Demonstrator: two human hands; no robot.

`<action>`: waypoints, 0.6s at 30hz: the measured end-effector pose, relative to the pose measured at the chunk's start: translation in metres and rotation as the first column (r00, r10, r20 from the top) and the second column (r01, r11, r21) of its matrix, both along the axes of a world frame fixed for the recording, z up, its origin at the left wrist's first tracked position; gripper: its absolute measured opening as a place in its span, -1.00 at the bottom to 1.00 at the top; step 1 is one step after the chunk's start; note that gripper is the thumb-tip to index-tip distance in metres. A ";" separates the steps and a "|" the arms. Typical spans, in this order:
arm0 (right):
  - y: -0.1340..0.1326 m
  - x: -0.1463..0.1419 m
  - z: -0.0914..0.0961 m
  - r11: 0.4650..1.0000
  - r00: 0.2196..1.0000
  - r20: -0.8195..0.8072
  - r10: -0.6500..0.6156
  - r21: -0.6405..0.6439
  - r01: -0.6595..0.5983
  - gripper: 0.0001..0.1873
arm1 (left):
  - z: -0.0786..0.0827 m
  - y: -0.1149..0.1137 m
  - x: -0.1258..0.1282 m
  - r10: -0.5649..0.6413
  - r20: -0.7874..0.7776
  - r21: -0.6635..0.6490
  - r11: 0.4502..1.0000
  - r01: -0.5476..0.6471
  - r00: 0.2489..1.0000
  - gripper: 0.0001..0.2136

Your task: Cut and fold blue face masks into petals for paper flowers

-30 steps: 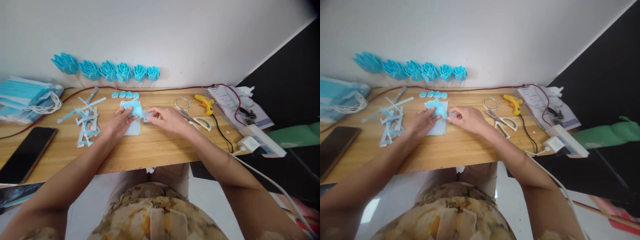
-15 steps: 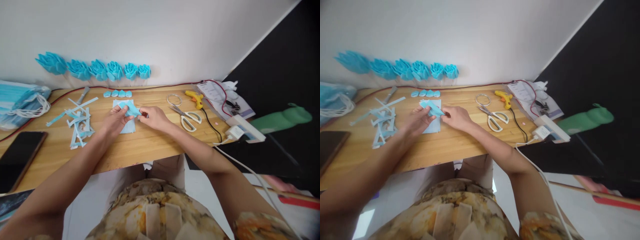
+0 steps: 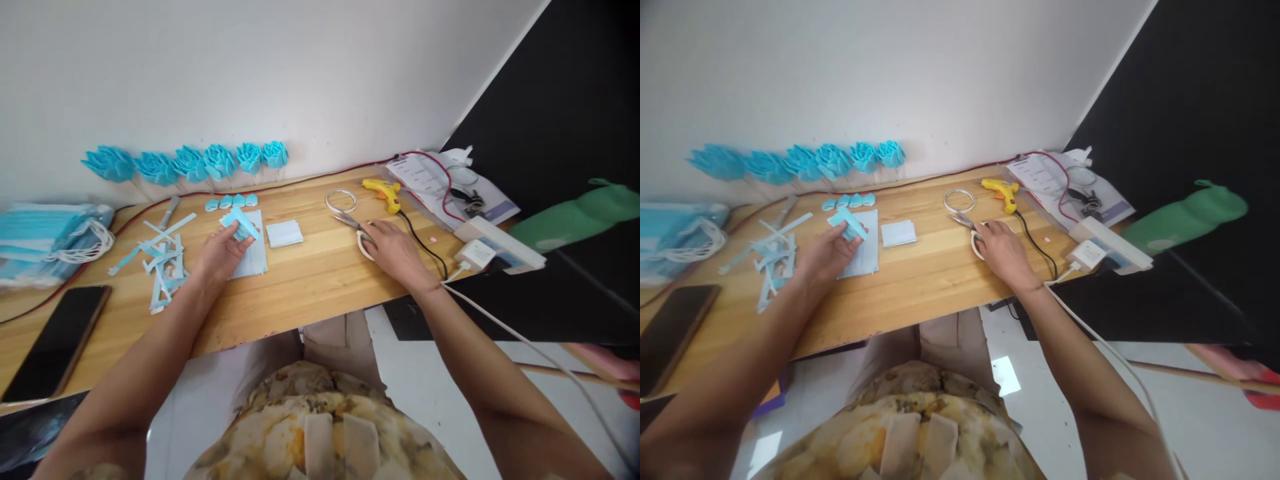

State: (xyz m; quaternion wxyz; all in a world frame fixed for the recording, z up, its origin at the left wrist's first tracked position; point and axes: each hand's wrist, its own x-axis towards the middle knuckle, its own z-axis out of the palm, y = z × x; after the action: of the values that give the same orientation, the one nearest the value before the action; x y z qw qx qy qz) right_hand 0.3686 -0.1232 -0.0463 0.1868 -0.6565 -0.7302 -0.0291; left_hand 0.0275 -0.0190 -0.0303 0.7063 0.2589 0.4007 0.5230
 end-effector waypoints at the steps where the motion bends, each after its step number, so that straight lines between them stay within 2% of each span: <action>1: -0.002 0.000 0.001 1.000 1.000 0.014 -0.002 -0.019 0.002 -0.58 | 0.001 0.001 0.000 0.002 -0.003 0.006 1.000 -0.002 1.000 -0.81; 6: -0.002 0.003 0.008 0.993 0.996 0.056 -0.063 -0.098 0.068 -0.64 | 0.009 0.004 -0.002 0.069 0.023 -0.034 0.997 -0.068 0.997 -0.76; 7: 0.000 0.004 0.008 0.992 0.997 0.001 -0.079 -0.102 0.078 -0.64 | 0.012 0.005 -0.002 0.081 0.037 -0.058 0.995 -0.079 0.996 -0.76; 9: 0.004 0.004 0.010 0.990 0.962 -0.254 -0.099 -0.123 0.069 -0.59 | 0.019 0.008 -0.001 0.092 0.051 -0.110 0.990 -0.086 0.995 -0.76; 10: 0.006 0.001 0.012 0.989 0.897 -0.432 -0.098 -0.140 0.040 -0.53 | 0.024 0.010 0.000 0.093 0.047 -0.133 0.987 -0.086 0.995 -0.77; 11: 0.008 -0.003 0.015 0.988 0.787 -0.611 -0.085 -0.152 -0.011 -0.47 | 0.030 0.012 0.001 0.089 0.041 -0.148 0.986 -0.082 0.995 -0.78; 13: 0.013 -0.018 0.023 0.978 0.494 -0.868 -0.041 -0.137 -0.159 -0.31 | 0.041 0.015 0.005 0.072 0.034 -0.148 0.987 -0.067 0.997 -0.79; 15: 0.020 -0.038 0.032 0.944 0.236 -0.972 0.003 -0.075 -0.321 -0.20 | 0.051 0.018 0.010 0.059 0.051 -0.115 0.992 -0.053 0.997 -0.79; 16: 0.025 -0.048 0.037 0.914 0.135 -0.991 0.000 -0.055 -0.402 -0.19 | 0.055 0.019 0.012 0.059 0.061 -0.102 0.993 -0.053 0.996 -0.79; 18: 0.036 -0.068 0.045 0.826 -0.012 -0.999 -0.053 -0.037 -0.562 -0.23 | 0.061 0.022 0.015 0.073 0.076 -0.096 0.993 -0.066 0.994 -0.78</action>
State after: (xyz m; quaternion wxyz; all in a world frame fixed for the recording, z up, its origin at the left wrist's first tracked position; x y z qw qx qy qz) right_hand 0.3005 -0.0868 -0.0012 0.4831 -0.3595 -0.4904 0.6300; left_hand 0.0422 0.0025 0.0304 0.7145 0.1904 0.4052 0.5377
